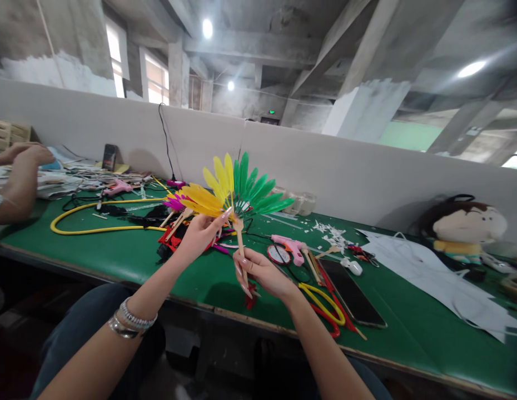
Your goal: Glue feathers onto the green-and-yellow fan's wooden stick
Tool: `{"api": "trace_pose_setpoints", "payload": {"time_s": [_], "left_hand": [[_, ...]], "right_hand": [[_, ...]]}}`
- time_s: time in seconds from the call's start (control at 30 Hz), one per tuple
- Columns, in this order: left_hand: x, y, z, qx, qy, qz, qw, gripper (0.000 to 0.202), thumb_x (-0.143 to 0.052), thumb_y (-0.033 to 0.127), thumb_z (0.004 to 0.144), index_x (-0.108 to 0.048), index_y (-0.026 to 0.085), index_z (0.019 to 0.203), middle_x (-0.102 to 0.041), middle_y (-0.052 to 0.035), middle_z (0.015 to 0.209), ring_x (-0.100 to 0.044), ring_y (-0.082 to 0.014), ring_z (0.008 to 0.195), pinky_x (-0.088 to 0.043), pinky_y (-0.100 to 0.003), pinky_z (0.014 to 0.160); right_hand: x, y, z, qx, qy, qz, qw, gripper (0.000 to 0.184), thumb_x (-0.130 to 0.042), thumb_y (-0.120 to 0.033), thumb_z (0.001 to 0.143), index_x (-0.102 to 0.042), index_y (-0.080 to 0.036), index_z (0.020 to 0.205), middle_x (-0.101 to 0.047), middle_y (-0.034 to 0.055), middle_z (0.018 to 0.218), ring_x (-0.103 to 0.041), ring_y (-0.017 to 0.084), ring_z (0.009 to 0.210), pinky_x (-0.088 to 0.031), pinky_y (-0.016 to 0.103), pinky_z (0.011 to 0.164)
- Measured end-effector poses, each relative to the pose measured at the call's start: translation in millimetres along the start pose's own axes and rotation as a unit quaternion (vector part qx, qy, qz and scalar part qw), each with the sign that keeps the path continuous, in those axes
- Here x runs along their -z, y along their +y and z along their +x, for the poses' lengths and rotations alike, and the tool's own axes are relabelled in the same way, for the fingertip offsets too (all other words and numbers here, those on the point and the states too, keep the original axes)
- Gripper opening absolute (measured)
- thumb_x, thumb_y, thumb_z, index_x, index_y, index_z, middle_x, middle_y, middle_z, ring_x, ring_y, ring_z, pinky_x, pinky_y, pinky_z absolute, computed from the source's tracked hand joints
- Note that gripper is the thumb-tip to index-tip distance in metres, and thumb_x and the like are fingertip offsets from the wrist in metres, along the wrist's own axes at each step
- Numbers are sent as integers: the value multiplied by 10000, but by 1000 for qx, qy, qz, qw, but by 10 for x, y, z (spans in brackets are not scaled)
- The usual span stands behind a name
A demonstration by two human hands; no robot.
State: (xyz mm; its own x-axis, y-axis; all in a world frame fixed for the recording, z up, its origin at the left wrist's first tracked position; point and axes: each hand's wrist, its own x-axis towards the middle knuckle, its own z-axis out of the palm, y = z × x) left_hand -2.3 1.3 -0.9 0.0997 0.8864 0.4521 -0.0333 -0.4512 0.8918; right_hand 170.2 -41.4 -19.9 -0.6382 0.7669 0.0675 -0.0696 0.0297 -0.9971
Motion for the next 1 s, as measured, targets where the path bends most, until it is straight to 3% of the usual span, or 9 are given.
{"api": "trace_pose_setpoints", "payload": {"time_s": [0.1,0.23,0.4,0.47,0.53,0.6,0.63,0.77,1.0], "left_hand": [[-18,-11,-13,25,-76,3,997,290,-630,428,713,-652,143,757,-647,-13,689,-554,-97,595,-423,-174,531],[-125,-23,-75,62,-168,-4,984,320,-636,399,713,-700,152,905,-699,-69,910,-615,-171,821,-474,-230,691],[-200,-58,-93,79,-149,0,986,341,-591,421,747,-710,117,846,-709,-70,836,-616,-190,809,-465,-266,738],[-187,-80,-75,75,-127,6,989,333,-592,424,745,-708,119,812,-707,-61,853,-608,-194,852,-444,-277,800],[-175,-96,-63,75,-122,9,990,332,-598,433,738,-707,125,796,-708,-56,862,-604,-200,883,-429,-285,837],[-177,-104,-68,81,-142,10,987,337,-606,443,728,-710,127,776,-712,-57,832,-614,-208,863,-442,-292,820],[-185,-106,-77,84,-156,9,984,337,-610,446,723,-711,127,763,-714,-58,812,-620,-210,843,-451,-294,802],[-232,-106,-120,85,-209,4,974,315,-619,438,712,-712,138,710,-715,-48,762,-629,-204,781,-469,-293,759],[-257,-67,-143,89,-252,-3,963,265,-618,398,726,-704,152,676,-706,-29,722,-633,-182,744,-476,-267,735]], "right_hand": [[20,30,10,7,7,-3,1000,302,-524,-488,795,-438,-200,762,-516,-77,524,-471,55,384,-294,178,351],[36,64,32,6,30,-34,999,270,-500,-472,815,-465,-204,818,-530,-74,536,-483,63,413,-355,191,411],[134,26,35,9,78,-195,978,327,-488,-497,804,-558,-177,801,-584,-12,710,-527,106,602,-409,239,542],[203,-4,23,59,219,-289,930,328,-491,-489,802,-559,-180,718,-558,-7,681,-488,116,620,-391,254,574],[263,-26,10,135,391,-350,841,302,-501,-470,800,-532,-197,675,-522,-5,657,-452,127,624,-383,271,610],[298,-29,6,199,473,-377,771,229,-529,-439,789,-550,-212,766,-545,18,764,-468,148,698,-395,292,678],[305,-22,9,215,473,-384,763,220,-549,-426,777,-561,-218,846,-558,35,852,-485,163,770,-400,307,727],[298,49,52,195,393,-379,815,312,-588,-421,741,-578,-228,987,-569,71,1036,-478,213,1010,-365,374,892],[265,106,96,164,372,-318,857,233,-548,-445,766,-616,-223,795,-620,34,850,-525,187,848,-394,344,804]]}}
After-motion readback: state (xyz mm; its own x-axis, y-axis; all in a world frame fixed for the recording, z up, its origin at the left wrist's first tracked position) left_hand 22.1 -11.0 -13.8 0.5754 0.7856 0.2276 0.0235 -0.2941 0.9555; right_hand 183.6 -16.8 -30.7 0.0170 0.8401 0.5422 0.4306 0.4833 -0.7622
